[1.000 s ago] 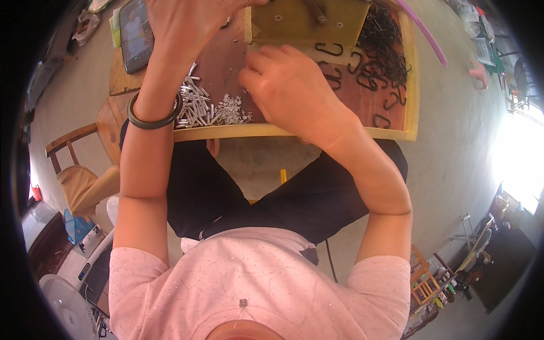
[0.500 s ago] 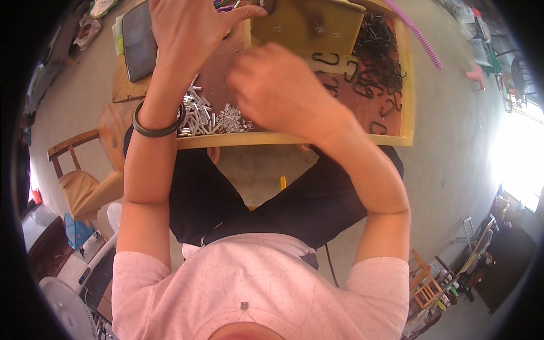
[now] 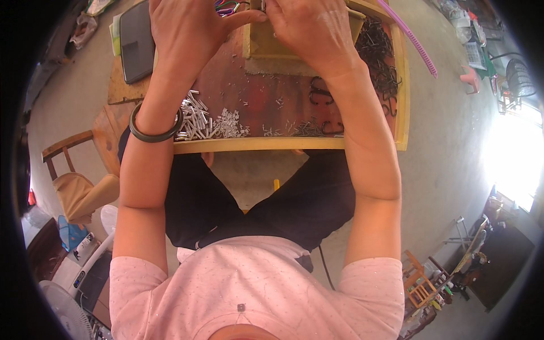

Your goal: The person assembles small metal components into black plastic clips by hand. They pick up a metal piece and a plastic clip, insert the metal piece into the clip using a mounting tool on the table, and set the assembled item aside.

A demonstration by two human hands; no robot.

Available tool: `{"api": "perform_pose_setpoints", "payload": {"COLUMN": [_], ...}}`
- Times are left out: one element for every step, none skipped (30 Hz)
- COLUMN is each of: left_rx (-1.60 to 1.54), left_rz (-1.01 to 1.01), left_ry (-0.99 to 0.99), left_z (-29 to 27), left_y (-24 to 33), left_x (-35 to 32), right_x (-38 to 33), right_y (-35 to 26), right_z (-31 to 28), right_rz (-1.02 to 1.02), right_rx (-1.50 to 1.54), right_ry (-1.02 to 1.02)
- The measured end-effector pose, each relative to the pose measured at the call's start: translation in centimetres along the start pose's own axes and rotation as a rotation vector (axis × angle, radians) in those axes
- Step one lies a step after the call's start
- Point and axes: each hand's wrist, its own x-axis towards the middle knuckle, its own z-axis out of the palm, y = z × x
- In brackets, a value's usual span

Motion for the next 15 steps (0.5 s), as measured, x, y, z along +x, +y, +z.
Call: {"api": "perform_pose_setpoints", "payload": {"left_rx": [-0.001,-0.008,-0.014,-0.014,-0.008,-0.002,-0.001,-0.001,0.0,0.0,-0.003,-0.006,-0.005,0.003,0.01], "left_rz": [-0.004,-0.009,-0.014,-0.016,-0.012,-0.008,-0.009,-0.011,-0.014,-0.014,-0.015,-0.016,-0.015,-0.022,-0.029], "left_ry": [0.001,-0.005,-0.012,-0.011,-0.009,-0.008,-0.007,-0.012,-0.018,-0.018,-0.019,-0.02,-0.021,-0.023,-0.025], "left_z": [-0.01,-0.01,0.01,0.07,0.17,0.22,0.2,0.16,0.14,0.15,0.16,0.18,0.2,0.25,0.29], "left_y": [0.04,0.09,0.13,0.06,-0.02,-0.07,-0.06,-0.04,-0.03,0.01,0.05,0.09,0.08,0.07,0.04], "left_x": [0.01,0.02,0.0,-0.02,-0.03,-0.04,-0.03,-0.02,0.0,0.01,0.02,0.02,0.01,0.0,0.0], "right_x": [0.0,-0.06,-0.17,-0.2,-0.19,-0.18,-0.18,-0.18,-0.2,-0.22,-0.25,-0.3,-0.34,-0.39,-0.43], "right_y": [-0.04,0.0,0.09,0.13,0.12,0.09,0.07,0.05,0.02,0.01,0.03,0.07,0.07,0.01,-0.09], "right_z": [0.0,0.05,0.13,0.2,0.21,0.2,0.19,0.2,0.2,0.18,0.18,0.2,0.27,0.35,0.48], "right_rz": [0.001,-0.001,-0.002,-0.004,-0.005,0.001,0.008,0.008,0.013,0.018,0.018,0.016,0.015,0.015,0.0], "right_rx": [-0.007,-0.006,-0.014,-0.021,-0.02,-0.01,0.0,0.001,0.002,0.003,0.003,-0.007,-0.015,-0.014,-0.064], "right_ry": [0.004,0.001,0.004,0.009,0.008,0.01,0.012,0.012,0.009,0.007,0.007,0.001,-0.004,-0.003,0.003]}}
